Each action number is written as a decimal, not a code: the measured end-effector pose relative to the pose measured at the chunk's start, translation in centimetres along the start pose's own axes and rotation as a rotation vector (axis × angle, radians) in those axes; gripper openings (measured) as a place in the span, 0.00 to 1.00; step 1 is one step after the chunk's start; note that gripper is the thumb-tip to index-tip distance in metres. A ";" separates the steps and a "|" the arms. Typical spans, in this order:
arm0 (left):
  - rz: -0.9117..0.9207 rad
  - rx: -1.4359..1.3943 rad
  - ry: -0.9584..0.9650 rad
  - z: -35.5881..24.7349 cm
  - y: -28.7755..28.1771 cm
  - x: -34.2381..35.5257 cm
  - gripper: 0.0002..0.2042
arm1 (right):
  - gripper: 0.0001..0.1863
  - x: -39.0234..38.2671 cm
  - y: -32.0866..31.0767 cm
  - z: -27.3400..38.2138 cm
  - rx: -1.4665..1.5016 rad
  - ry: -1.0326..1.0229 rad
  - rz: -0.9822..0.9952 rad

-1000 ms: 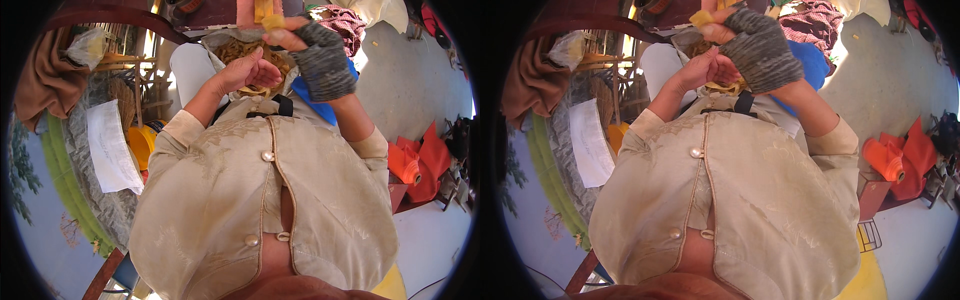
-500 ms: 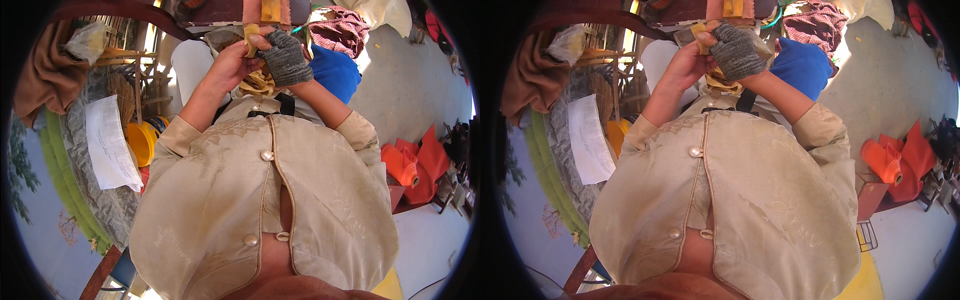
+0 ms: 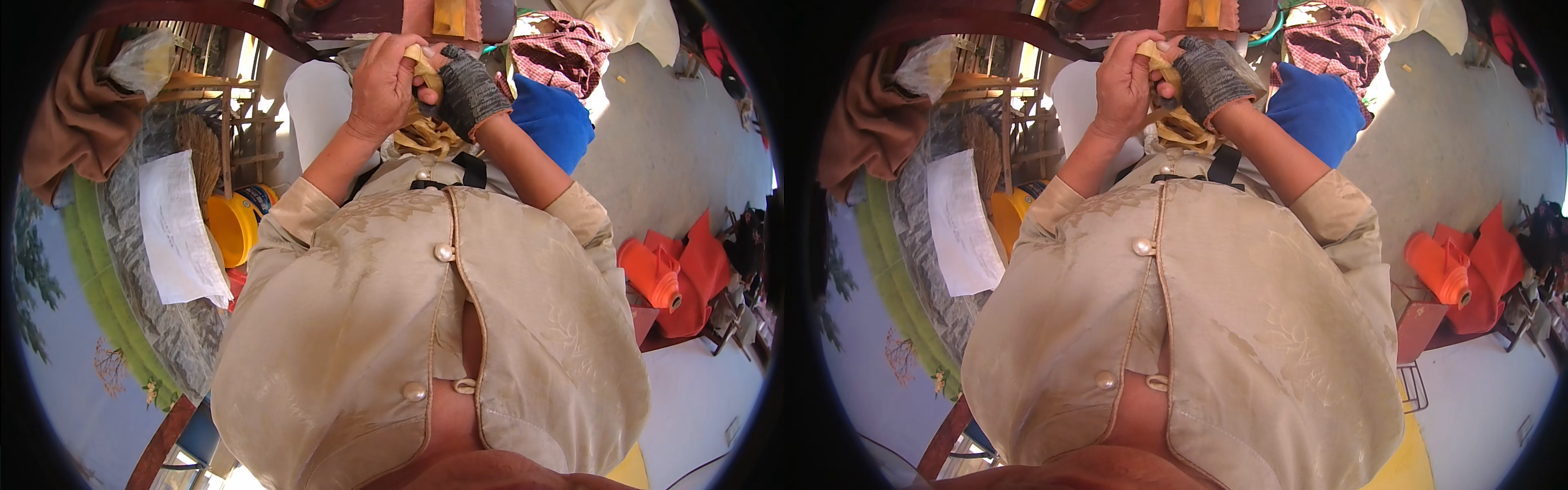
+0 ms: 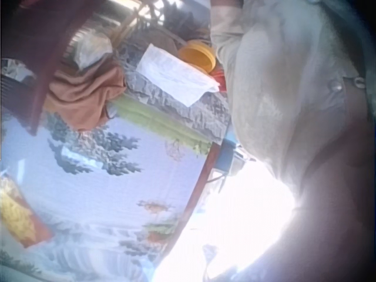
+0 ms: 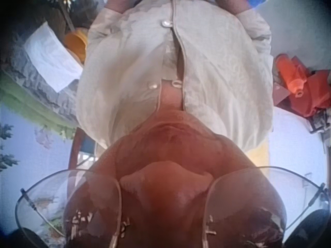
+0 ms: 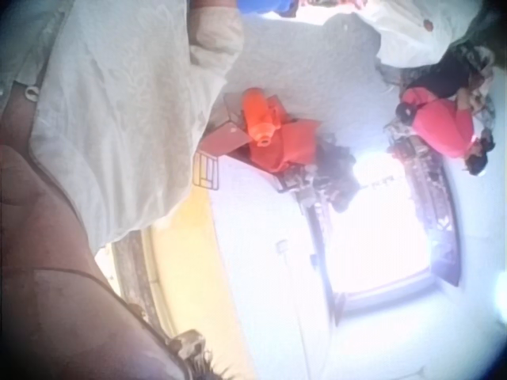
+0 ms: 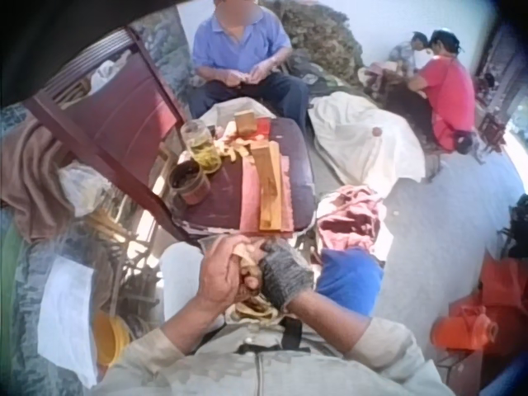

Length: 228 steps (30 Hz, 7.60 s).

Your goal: The person shaves and thins out long yellow strips of material by pulling them across a blade fixed to a wooden block. The person handles the strips one at a time and gathers them in their lap area.

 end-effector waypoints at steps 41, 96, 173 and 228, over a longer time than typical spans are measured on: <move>0.095 0.053 -0.142 1.8 -1.0 2.4 0.13 | 0.10 0.3 -7.3 3.7 -0.187 -0.158 -0.199; 0.269 0.419 -0.238 7.7 4.8 5.2 0.13 | 0.12 6.6 -9.5 3.1 -1.790 -0.871 -0.235; 0.365 0.300 -0.001 0.1 3.3 -0.2 0.14 | 0.17 0.7 -4.1 2.2 -0.747 -0.203 -0.046; 0.224 -1.048 -0.900 9.5 5.3 0.0 0.09 | 0.16 -1.4 -17.5 8.7 0.019 -0.559 -0.745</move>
Point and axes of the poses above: each hand's wrist, its own x-axis towards the middle knuckle, its own y-axis out of the palm, z = x × y, the point moved 8 cm from there along x, towards the middle knuckle, and after that the axes turned 2 degrees about -y, right-handed, at the moved point
